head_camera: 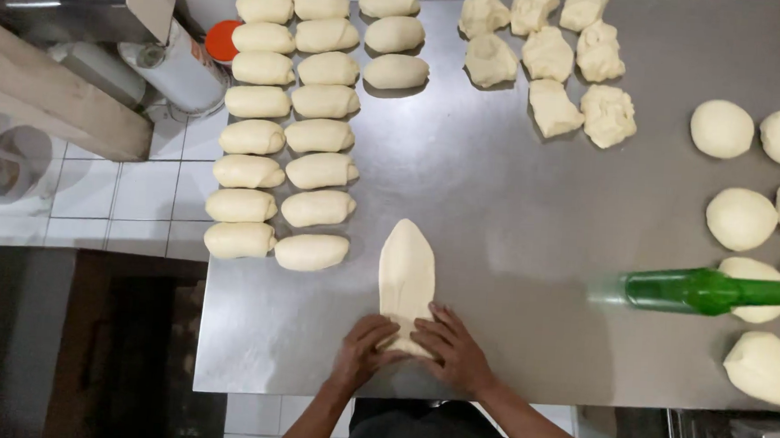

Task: Rolling and shaping portions of bread dough on a metal table using a bottle as a rolling pin.

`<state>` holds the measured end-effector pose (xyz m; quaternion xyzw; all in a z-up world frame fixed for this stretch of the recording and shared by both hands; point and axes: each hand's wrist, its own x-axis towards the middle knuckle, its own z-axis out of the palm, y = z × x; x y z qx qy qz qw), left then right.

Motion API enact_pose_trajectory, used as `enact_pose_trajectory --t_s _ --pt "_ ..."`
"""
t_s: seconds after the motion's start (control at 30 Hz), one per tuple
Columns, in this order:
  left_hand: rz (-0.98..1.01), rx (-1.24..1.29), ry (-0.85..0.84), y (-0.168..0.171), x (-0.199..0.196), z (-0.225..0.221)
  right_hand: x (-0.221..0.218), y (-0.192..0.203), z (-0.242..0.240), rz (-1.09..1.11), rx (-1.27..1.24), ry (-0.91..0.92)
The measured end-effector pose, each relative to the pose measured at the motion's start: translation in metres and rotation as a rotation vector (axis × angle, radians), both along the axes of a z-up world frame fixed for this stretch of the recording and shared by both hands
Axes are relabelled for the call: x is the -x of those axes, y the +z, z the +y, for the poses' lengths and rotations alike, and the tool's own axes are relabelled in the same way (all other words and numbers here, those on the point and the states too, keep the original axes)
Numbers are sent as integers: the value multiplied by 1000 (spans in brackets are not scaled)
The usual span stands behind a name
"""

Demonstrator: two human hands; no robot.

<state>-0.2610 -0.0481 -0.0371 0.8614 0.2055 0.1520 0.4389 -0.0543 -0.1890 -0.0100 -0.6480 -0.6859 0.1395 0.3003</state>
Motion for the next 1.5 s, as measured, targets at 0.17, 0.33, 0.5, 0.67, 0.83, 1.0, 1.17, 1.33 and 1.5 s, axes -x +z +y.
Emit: enact_pose_trajectory --t_s 0.17,0.33,0.5,0.67,0.83,1.0,1.17,1.33,1.5 --pt "-88 -178 323 -8 4 -59 41 -31 -32 151 -36 -196" --pt "74 -299 286 38 -15 -74 61 11 -5 148 -54 -280" --pt "154 -301 371 43 -66 -21 38 1 50 145 -77 -422" --pt "-90 -150 516 30 -99 42 2 1 106 451 -91 -697" --pt "-152 -91 569 42 -74 12 2 11 82 646 -158 -768" --pt "-12 -245 567 59 -94 0 17 14 89 168 -142 -498" --pt "-121 -76 697 32 -136 73 -38 7 171 440 -164 -661" --pt "-333 418 812 31 -135 96 -42 12 161 729 -137 -728" --pt "-177 -276 599 82 -127 67 -24 10 148 245 -201 -657"
